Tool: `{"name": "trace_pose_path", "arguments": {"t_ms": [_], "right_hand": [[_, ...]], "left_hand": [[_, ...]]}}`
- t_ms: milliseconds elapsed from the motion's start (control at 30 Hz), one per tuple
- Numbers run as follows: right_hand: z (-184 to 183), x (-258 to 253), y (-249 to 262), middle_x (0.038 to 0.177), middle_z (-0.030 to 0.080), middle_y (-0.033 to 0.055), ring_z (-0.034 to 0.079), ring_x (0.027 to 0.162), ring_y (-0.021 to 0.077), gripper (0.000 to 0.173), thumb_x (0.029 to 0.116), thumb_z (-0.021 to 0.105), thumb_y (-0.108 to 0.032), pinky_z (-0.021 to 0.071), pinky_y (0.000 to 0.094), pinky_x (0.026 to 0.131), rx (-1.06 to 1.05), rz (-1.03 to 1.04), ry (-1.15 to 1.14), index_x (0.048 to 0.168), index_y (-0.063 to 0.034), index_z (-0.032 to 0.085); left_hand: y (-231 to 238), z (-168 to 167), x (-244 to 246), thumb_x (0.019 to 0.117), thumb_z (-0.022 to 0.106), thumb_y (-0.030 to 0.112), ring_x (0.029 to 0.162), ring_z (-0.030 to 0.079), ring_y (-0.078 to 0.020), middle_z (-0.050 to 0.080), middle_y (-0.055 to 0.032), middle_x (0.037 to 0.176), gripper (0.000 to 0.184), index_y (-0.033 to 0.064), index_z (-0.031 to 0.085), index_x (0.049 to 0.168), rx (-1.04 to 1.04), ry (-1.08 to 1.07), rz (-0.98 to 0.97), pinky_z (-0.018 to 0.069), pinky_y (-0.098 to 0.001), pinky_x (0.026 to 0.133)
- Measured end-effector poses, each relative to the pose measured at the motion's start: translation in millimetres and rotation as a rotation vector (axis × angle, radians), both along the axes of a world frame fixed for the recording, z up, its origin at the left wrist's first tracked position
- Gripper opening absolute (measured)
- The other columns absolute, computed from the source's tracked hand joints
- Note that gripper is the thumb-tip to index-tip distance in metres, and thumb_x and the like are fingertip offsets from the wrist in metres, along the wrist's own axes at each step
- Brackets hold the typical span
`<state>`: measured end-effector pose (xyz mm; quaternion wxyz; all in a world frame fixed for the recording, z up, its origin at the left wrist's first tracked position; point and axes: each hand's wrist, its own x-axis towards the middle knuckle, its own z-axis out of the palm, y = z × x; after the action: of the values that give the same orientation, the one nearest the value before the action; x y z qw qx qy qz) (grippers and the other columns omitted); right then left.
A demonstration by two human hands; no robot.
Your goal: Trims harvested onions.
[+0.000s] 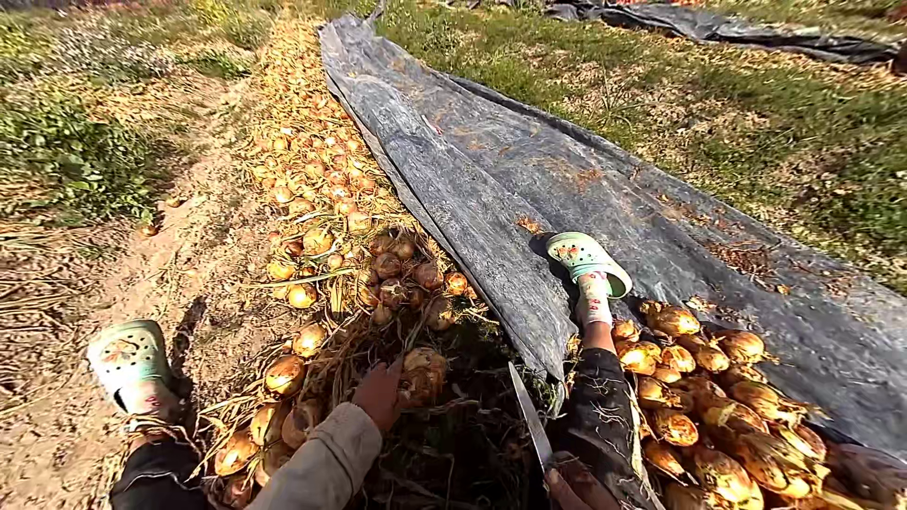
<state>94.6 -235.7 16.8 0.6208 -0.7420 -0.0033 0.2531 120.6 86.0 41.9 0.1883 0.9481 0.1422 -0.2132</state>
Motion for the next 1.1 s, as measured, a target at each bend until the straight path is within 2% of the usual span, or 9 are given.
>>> {"name": "trace_pose_path", "arguments": {"t_ms": [100,200,267,333,467,567,667,933,1100], "right_hand": [[10,0,17,0.093,0.065,0.0069,0.061,0.074,0.0096,0.077,0.0838,0.070,-0.049,0.0553,0.0331,0.071,-0.064,0.120,-0.125,0.131,0.0093,0.051],[23,-2,36,0.106,0.071,0.0092,0.066,0.094,0.0045,0.113,0.0680,0.067,-0.082,0.0555,0.0266,0.086,-0.030,0.111,-0.421,0.130,0.0121,0.054],[25,-1,43,0.108,0.073,0.0068,0.068,0.101,0.0018,0.103,0.0756,0.066,-0.078,0.0573,0.0247,0.091,0.101,0.095,-0.592,0.125,0.0116,0.056],[25,-3,42,0.102,0.073,-0.0002,0.068,0.095,-0.0016,0.081,0.0851,0.066,-0.068,0.0593,0.0230,0.086,0.192,0.102,-0.624,0.120,0.0052,0.060],[26,-17,35,0.070,0.058,-0.0116,0.051,0.053,-0.0049,0.050,0.0920,0.065,-0.055,0.0476,0.0180,0.050,0.146,0.072,-0.381,0.104,-0.0065,0.061],[24,-22,32,0.068,0.056,-0.0120,0.050,0.051,-0.0029,0.036,0.0918,0.065,-0.042,0.0461,0.0196,0.049,0.097,0.068,-0.184,0.104,-0.0081,0.062],[16,-22,31,0.070,0.058,-0.0102,0.050,0.053,-0.0016,0.027,0.0920,0.062,-0.030,0.0470,0.0208,0.053,0.080,0.047,-0.002,0.105,-0.0060,0.065],[-5,-24,29,0.060,0.050,-0.0070,0.048,0.046,0.0037,0.017,0.1024,0.049,-0.019,0.0464,0.0221,0.048,0.223,-0.080,0.287,0.110,-0.0051,0.056],[-37,-21,27,0.076,0.066,-0.0045,0.062,0.059,0.0061,0.051,0.0828,0.075,-0.050,0.0542,0.0252,0.054,0.538,-0.185,0.426,0.109,-0.0096,0.057]], "left_hand": [[-32,2,-63,0.0739,0.081,0.015,0.123,0.049,-0.0656,0.062,-0.0391,0.123,0.058,-0.0139,0.066,0.122,-0.268,-0.634,0.028,0.0302,-0.0770,0.106],[-60,2,-96,0.0830,0.069,0.029,0.121,0.055,-0.0600,0.068,-0.0323,0.115,0.047,-0.0107,0.070,0.108,-0.433,-0.881,-0.059,0.0317,-0.0758,0.106],[-65,4,-107,0.0960,0.061,0.044,0.107,0.072,-0.0262,0.076,-0.0178,0.104,0.052,-0.0051,0.072,0.108,-0.520,-0.878,-0.163,0.0479,-0.0504,0.106],[-64,-3,-112,0.1023,0.050,0.054,0.087,0.072,-0.0036,0.075,-0.0096,0.086,0.060,-0.0024,0.070,0.097,-0.648,-0.849,-0.216,0.0580,-0.0237,0.083],[-53,-6,-117,0.1027,0.046,0.058,0.072,0.069,-0.0077,0.070,-0.0126,0.074,0.069,-0.0047,0.069,0.085,-0.795,-0.672,-0.313,0.0569,-0.0269,0.068],[-52,-8,-121,0.0952,0.050,0.069,0.067,0.071,-0.0159,0.070,-0.0157,0.071,0.078,-0.0056,0.068,0.081,-0.739,-0.615,-0.332,0.0581,-0.0355,0.063],[-62,0,-126,0.0864,0.072,0.044,0.063,0.072,-0.0281,0.070,-0.0192,0.068,0.053,-0.0075,0.069,0.076,-0.488,-0.606,-0.238,0.0580,-0.0471,0.060],[-82,5,-79,0.0825,0.059,0.014,0.076,0.075,-0.0360,0.074,-0.0203,0.083,0.034,-0.0118,0.072,0.099,-0.006,-0.932,0.012,0.0606,-0.0515,0.070],[-118,-12,-68,0.0754,0.073,-0.003,0.084,0.075,-0.0395,0.074,-0.0229,0.095,0.045,-0.0099,0.069,0.120,-0.070,-0.805,-0.378,0.0627,-0.0498,0.073]]}}
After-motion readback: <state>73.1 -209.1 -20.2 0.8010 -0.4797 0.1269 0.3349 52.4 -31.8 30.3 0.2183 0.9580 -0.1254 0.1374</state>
